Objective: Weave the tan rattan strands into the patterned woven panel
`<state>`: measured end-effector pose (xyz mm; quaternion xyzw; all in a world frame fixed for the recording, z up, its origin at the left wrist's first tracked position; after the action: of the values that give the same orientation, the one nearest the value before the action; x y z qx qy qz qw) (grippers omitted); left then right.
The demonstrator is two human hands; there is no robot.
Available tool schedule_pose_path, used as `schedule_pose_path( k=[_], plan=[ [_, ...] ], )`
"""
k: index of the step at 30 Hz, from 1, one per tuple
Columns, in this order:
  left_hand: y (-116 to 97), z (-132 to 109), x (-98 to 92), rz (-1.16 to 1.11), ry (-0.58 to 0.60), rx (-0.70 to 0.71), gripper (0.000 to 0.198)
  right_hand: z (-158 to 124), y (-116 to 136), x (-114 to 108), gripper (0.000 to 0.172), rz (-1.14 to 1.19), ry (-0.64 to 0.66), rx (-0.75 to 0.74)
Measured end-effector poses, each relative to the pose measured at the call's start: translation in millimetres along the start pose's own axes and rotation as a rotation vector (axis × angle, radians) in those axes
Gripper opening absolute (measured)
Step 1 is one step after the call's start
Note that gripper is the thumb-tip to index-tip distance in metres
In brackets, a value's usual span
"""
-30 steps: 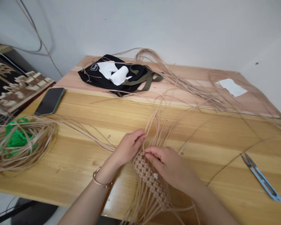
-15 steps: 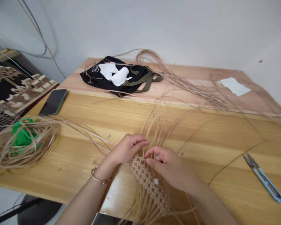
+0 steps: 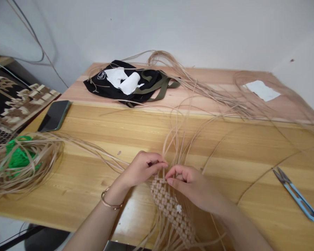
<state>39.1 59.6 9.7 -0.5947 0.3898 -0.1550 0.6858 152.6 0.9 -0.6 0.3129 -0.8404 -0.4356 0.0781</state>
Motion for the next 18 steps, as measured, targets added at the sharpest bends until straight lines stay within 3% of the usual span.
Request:
schedule_pose_path(
  k=[4, 6, 14, 18],
  plan=[
    [-1.0, 0.9, 4.4, 0.015, 0.018, 0.014, 0.022, -6.3, 17.1, 0.3, 0.015, -0.331, -0.089, -0.09],
    [-2.2, 0.8, 4.6, 0.043, 0.008, 0.015, 0.023, -7.3, 21.7, 2.1, 0.016, -0.364, -0.128, -0.074],
    [-2.2, -0.1, 2.9, 0.106, -0.011, 0.003, 0.024, 0.4, 10.7, 3.9, 0.018, -0.043, -0.22, 0.035],
    [-3.1, -0.1, 1.5, 0.083, -0.015, 0.011, 0.024, 1.9, 5.4, 4.5, 0.021, 0.087, -0.203, 0.086]
  ],
)
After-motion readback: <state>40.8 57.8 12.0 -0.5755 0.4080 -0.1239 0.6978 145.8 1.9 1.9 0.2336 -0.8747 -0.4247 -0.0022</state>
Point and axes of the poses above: each hand's wrist, its own z-axis towards the middle knuckle, its own x-axis out of the palm, y = z × x, the point moved 6 cm from there along z, towards the middle knuckle, and after that the axes turned 6 degrees about y, right-handed, at the moved point
